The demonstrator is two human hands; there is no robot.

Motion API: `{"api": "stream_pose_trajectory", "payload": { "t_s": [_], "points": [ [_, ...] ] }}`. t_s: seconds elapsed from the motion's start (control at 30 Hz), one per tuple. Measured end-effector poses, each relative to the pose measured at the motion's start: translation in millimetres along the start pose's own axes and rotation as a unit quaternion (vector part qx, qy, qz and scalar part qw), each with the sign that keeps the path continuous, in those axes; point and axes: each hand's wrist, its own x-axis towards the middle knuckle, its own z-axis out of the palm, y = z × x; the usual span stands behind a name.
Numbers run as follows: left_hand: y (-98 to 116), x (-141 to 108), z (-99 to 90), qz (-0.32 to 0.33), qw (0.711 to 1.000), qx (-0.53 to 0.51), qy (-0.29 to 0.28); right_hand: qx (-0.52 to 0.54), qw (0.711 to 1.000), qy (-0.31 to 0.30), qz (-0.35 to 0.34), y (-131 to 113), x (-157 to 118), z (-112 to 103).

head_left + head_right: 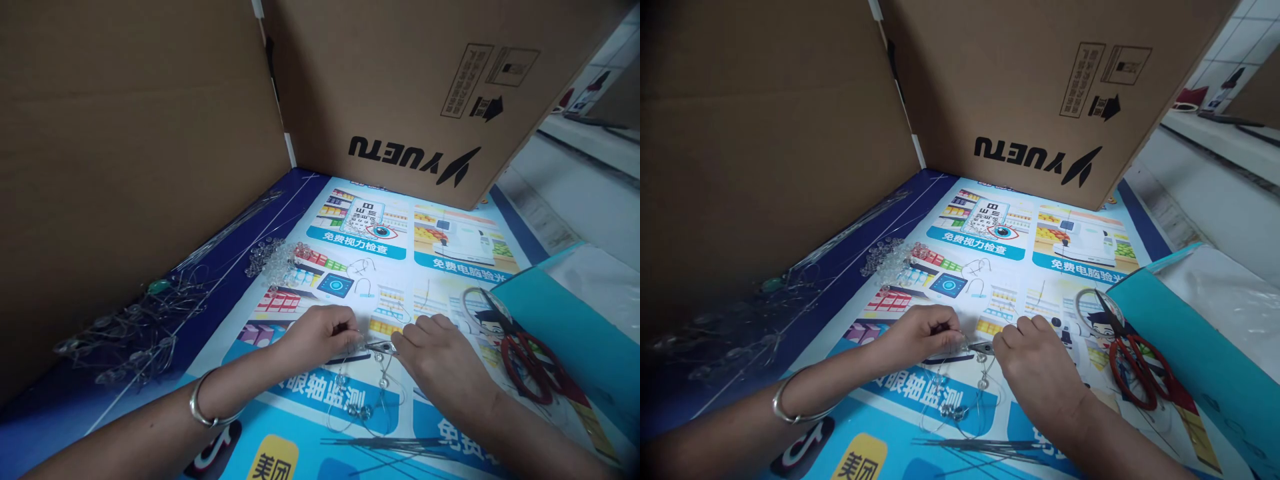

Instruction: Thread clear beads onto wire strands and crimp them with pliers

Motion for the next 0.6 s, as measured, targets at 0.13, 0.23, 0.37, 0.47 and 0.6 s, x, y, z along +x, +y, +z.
{"api": "stream_pose_trajectory", "payload": {
  "t_s": [0.13, 0.23, 0.37, 0.47, 0.6],
  "points": [
    [4.4, -2.2, -0.4, 0.008, 0.999, 0.048, 0.016, -0.01, 1.0, 0.009, -0.004, -4.8, -0.5, -0.8],
    [8.8, -4.4, -0.1, 0.012, 0.996, 0.081, 0.026, -0.009, 1.0, 0.015, -0.012, -7.1, 0.0, -0.6],
    [9.4, -4.5, -0.1, 0.007, 0.998, 0.059, 0.026, -0.004, 1.0, 0.023, -0.006, -7.6, -0.2, -0.1],
    [5.0, -2.1, -3.2, 0.003, 1.0, -0.027, -0.008, -0.007, 1.0, 0.027, 0.004, -6.1, -1.5, -0.7],
    [-0.7, 0.9, -11.4, -0.013, 0.982, -0.165, -0.085, -0.016, 1.0, 0.022, 0.011, -2.2, -2.9, -2.9]
  ]
}}
